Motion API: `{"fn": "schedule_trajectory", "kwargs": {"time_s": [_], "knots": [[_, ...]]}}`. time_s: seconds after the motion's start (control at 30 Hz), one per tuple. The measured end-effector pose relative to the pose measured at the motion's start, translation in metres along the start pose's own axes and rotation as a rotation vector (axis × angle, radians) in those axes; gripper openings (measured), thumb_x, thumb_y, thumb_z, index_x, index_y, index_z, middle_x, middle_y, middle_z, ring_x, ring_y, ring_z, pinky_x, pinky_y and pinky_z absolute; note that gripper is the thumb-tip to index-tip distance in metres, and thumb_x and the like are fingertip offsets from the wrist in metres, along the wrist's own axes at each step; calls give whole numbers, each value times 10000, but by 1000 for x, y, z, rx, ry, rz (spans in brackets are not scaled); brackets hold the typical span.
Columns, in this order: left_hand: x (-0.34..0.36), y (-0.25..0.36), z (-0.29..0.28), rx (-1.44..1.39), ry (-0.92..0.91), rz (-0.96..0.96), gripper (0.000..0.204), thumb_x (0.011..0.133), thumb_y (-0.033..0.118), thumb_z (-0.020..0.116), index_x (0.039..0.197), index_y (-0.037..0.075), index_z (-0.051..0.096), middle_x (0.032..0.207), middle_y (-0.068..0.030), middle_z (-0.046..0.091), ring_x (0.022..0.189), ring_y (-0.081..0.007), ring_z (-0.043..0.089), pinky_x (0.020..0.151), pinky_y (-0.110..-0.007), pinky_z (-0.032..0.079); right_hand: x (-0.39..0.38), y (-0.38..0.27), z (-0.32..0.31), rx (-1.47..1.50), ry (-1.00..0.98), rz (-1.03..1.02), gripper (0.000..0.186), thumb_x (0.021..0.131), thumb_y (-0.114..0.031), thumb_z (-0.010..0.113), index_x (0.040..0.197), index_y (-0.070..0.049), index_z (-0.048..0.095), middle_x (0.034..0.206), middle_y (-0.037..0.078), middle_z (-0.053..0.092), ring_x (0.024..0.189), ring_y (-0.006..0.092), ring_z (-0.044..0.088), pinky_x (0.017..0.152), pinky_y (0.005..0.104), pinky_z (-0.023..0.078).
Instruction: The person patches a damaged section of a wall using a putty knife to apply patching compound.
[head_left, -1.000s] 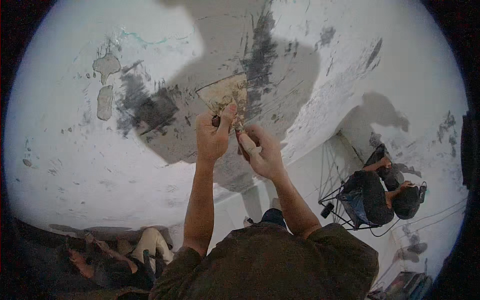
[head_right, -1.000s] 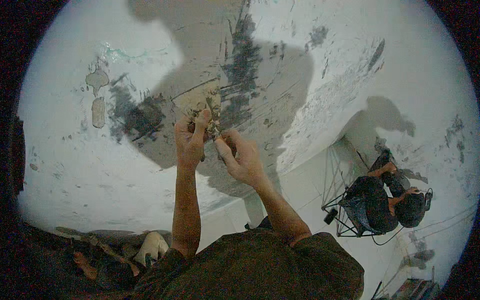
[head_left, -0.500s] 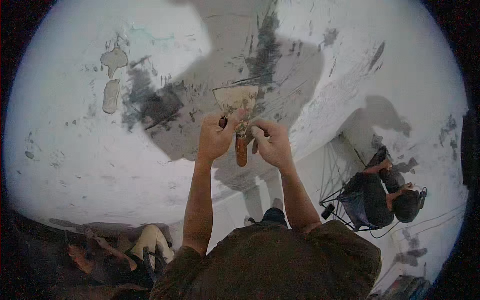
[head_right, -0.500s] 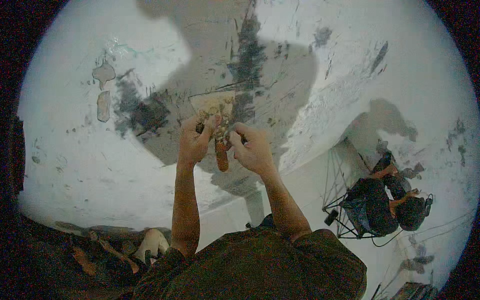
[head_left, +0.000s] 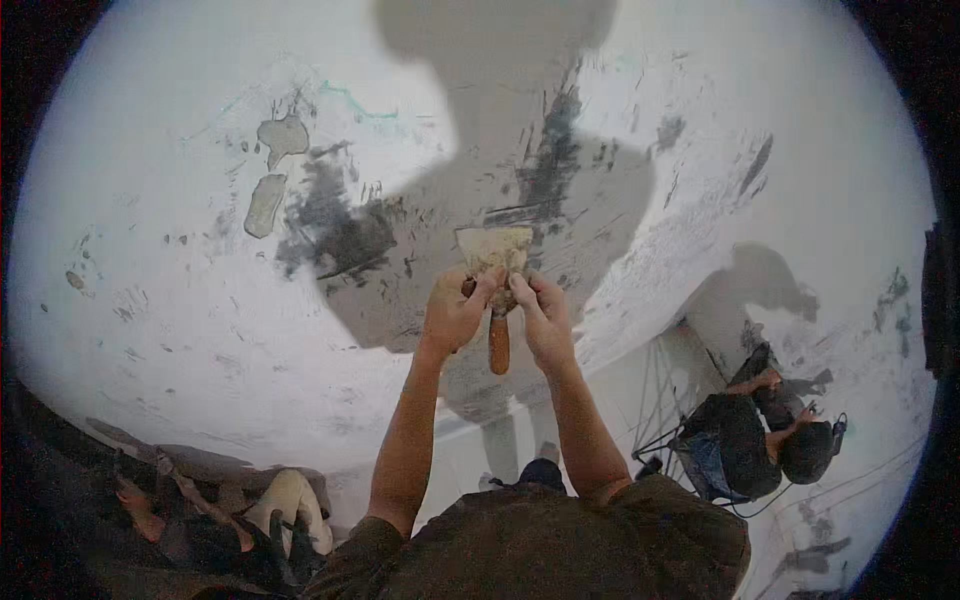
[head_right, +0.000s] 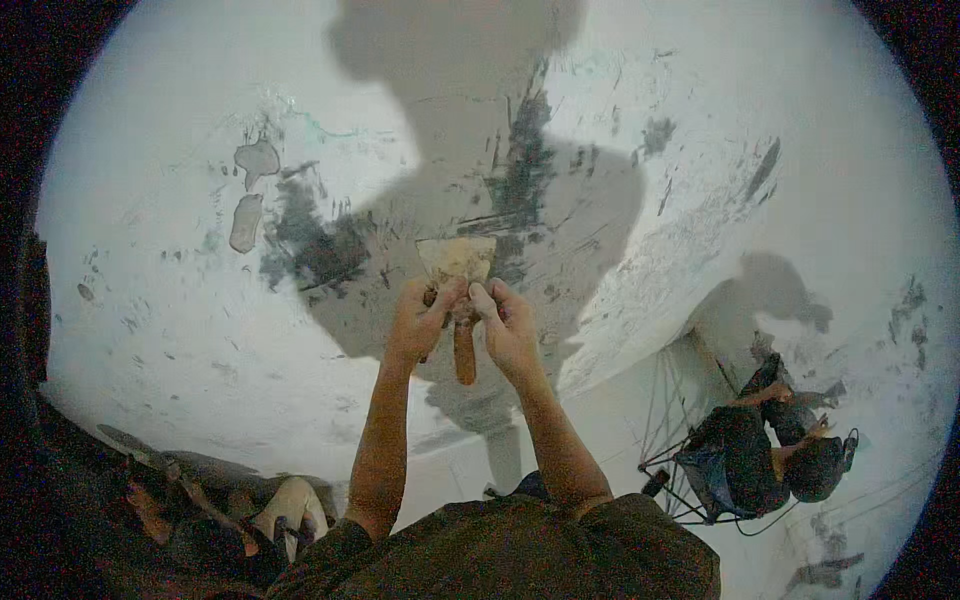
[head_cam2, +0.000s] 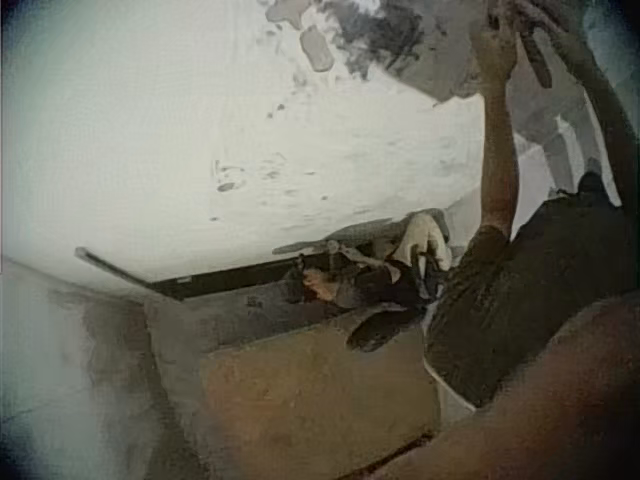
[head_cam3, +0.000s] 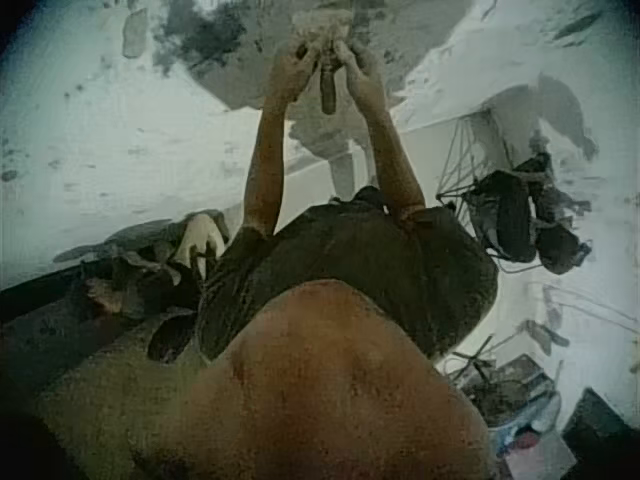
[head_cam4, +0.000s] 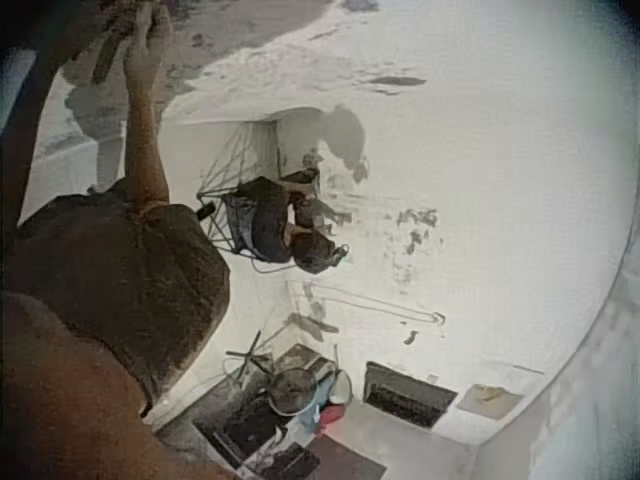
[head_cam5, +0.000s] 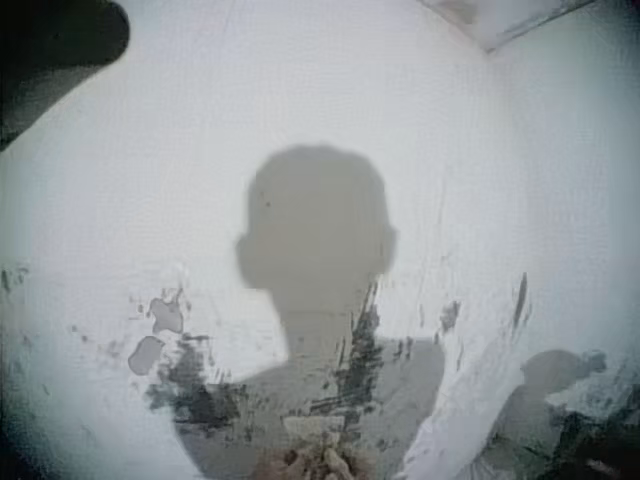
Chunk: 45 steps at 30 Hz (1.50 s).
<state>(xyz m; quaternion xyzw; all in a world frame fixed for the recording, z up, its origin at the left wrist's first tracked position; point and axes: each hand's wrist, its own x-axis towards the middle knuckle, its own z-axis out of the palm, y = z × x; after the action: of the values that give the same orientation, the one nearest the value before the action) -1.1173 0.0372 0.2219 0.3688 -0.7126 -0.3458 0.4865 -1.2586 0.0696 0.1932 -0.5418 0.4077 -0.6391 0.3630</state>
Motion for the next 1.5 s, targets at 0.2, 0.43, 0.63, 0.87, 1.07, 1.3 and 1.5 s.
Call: {"fn": "schedule_trajectory", "kwargs": {"time_s": [0.2, 0.43, 0.63, 0.87, 1.07, 1.3, 1.5], "knots": [[5, 6, 8, -75, -26, -71, 341, 949, 278, 554, 807, -25, 622, 545, 0, 466, 510, -67, 374, 459, -297, 294, 19, 1, 8, 191, 83, 18, 323, 988, -286, 496, 910, 0, 626, 726, -21, 558, 617, 57, 450, 564, 233, 374], [24, 12, -2, -84, 65, 79, 342, 970, 275, 526, 825, -26, 599, 587, 20, 464, 554, -54, 379, 490, -271, 308, 58, -1, 10, 266, 5, -147, 366, 999, -307, 472, 853, -4, 617, 672, -35, 538, 576, 31, 418, 502, 231, 342], [41, 26, -7, -193, 129, 45, 332, 976, 273, 511, 833, -20, 572, 611, 33, 451, 549, -50, 372, 490, -247, 306, 83, -14, 16, 304, 10, -190, 324, 997, -252, 476, 923, 18, 641, 750, -5, 606, 640, 49, 513, 564, 225, 421], [69, 38, -6, -94, 287, 262, 325, 974, 270, 515, 933, -37, 611, 640, 16, 500, 558, -60, 387, 490, -264, 325, 117, -31, 26, 170, 20, -261, 301, 972, -238, 540, 852, 18, 644, 729, -17, 605, 616, 29, 496, 529, 222, 407], [91, 51, -7, -4, 294, 197, 384, 982, 305, 494, 843, -44, 569, 624, 0, 481, 591, -69, 377, 537, -275, 333, 138, -39, 22, 256, 32, -224, 347, 957, -206, 547, 654, -43, 589, 571, -49, 531, 491, 41, 408, 433, 262, 325], [99, 45, -6, 152, 488, 230, 378, 984, 284, 497, 765, -23, 523, 591, -20, 439, 576, -81, 353, 515, -283, 321, 154, -40, 29, -130, 144, -296, 393, 893, -212, 599, 587, 19, 513, 482, -1, 460, 483, 64, 398, 427, 307, 325], [101, 52, -8, 73, 481, 232, 416, 979, 292, 510, 704, -17, 469, 558, -32, 394, 555, -95, 328, 494, -306, 300, 151, -56, 34, -126, 154, -252, 392, 887, -217, 590, 600, 37, 510, 476, 28, 446, 492, 75, 399, 444, 322, 343]]}}
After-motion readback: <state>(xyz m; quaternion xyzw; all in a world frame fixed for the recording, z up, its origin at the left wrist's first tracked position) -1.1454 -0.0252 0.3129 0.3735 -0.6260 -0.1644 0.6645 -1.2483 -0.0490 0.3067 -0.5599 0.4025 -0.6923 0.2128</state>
